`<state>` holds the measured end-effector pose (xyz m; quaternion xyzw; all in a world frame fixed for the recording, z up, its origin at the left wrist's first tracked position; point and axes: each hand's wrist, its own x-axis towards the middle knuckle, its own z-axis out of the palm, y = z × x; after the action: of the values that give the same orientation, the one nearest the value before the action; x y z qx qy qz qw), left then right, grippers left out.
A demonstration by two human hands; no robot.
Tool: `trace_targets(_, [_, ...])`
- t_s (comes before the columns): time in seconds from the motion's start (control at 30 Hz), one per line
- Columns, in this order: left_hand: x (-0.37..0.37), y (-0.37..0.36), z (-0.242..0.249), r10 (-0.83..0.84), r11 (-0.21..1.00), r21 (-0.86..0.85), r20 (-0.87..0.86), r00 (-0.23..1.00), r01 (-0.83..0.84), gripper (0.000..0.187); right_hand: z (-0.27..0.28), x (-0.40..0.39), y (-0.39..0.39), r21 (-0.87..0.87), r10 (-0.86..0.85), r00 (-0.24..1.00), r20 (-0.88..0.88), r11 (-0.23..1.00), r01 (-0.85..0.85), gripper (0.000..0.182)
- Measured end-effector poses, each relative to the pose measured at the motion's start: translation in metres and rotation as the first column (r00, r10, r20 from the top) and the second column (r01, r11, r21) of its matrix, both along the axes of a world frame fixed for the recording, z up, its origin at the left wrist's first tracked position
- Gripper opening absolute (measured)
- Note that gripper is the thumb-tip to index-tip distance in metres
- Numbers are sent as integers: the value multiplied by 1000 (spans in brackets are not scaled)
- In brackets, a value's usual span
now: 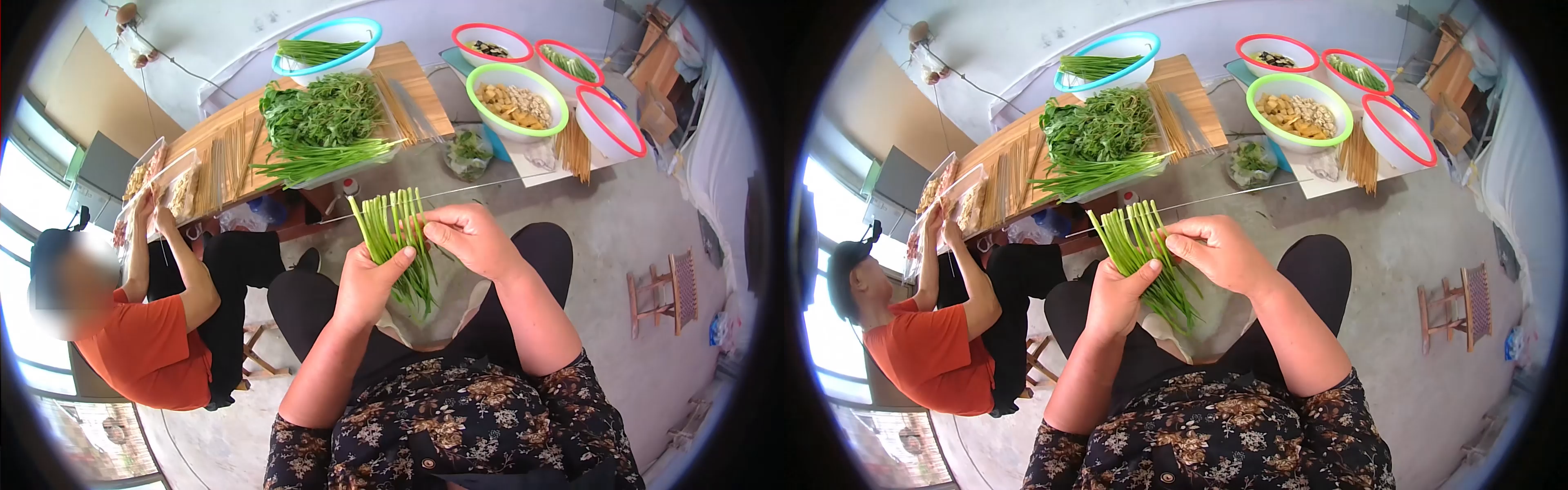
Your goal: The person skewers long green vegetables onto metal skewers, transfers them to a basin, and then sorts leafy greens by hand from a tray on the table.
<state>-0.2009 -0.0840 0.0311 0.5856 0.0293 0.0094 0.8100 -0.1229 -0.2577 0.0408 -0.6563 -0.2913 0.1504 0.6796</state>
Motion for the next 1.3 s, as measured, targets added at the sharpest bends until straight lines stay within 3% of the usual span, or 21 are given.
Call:
trace_targets(0.1, [-1,-3,-2,24,1000,-8,-3,1000,-24,22,4,-6,-1,-73,-72,987,144,994,83,24])
trace_targets(0.2, [-2,-4,-2,26,1000,1,-11,1000,-26,22,10,-9,-1,-103,-69,987,148,991,85,25])
trace_targets(0.33, [-5,-3,-5,11,1000,16,-14,1000,-11,20,8,-11,3,-28,-55,988,143,998,60,26])
trace_targets(0.43, [-5,1,-11,-36,998,44,-43,998,38,17,11,-10,5,-125,62,995,78,991,-52,26])
trace_targets(0.5, [-5,6,-16,-64,995,67,-66,996,69,16,2,-8,11,-4,116,984,133,993,-116,25])
trace_targets(0.63, [-3,14,-26,-171,979,93,-132,976,184,26,-21,2,23,-22,159,978,139,987,-157,25])
trace_targets(0.7, [0,17,-31,-191,978,54,-142,971,200,29,-26,2,29,-52,146,989,1,988,-145,25])
trace_targets(0.8, [4,18,-43,-166,983,71,-44,985,169,43,-34,4,37,-115,188,981,-49,975,-192,25])
trace_targets(0.9, [7,17,-45,-104,993,56,-55,993,107,43,-46,5,48,-84,140,990,27,987,-137,25])
trace_targets(0.97, [8,18,-68,-71,996,54,-70,995,75,39,-46,14,49,-182,188,982,16,966,-182,28])
trace_targets(1.07, [15,23,-81,-29,997,62,-92,995,34,26,-52,31,48,-259,330,933,141,922,-287,31])
trace_targets(1.1, [17,26,-86,-33,998,56,-97,995,38,26,-63,38,46,-263,327,935,135,922,-285,31])
trace_targets(1.13, [20,31,-91,-48,999,-19,-97,994,46,24,-78,46,42,-68,282,956,-74,955,-287,33])
trace_targets(1.17, [24,36,-94,-64,994,-95,-94,994,55,22,-91,56,37,123,261,923,-282,964,-235,34])
trace_targets(1.2, [28,43,-93,-91,995,-52,-121,988,85,20,-99,72,28,212,215,896,-388,967,-141,36])
trace_targets(1.23, [30,47,-92,-95,994,-58,-121,988,88,20,-121,91,19,146,14,904,-428,988,54,35])
trace_targets(1.3, [37,52,-91,-89,992,-99,-151,985,75,17,-161,132,7,-1,-360,814,-455,915,404,30])
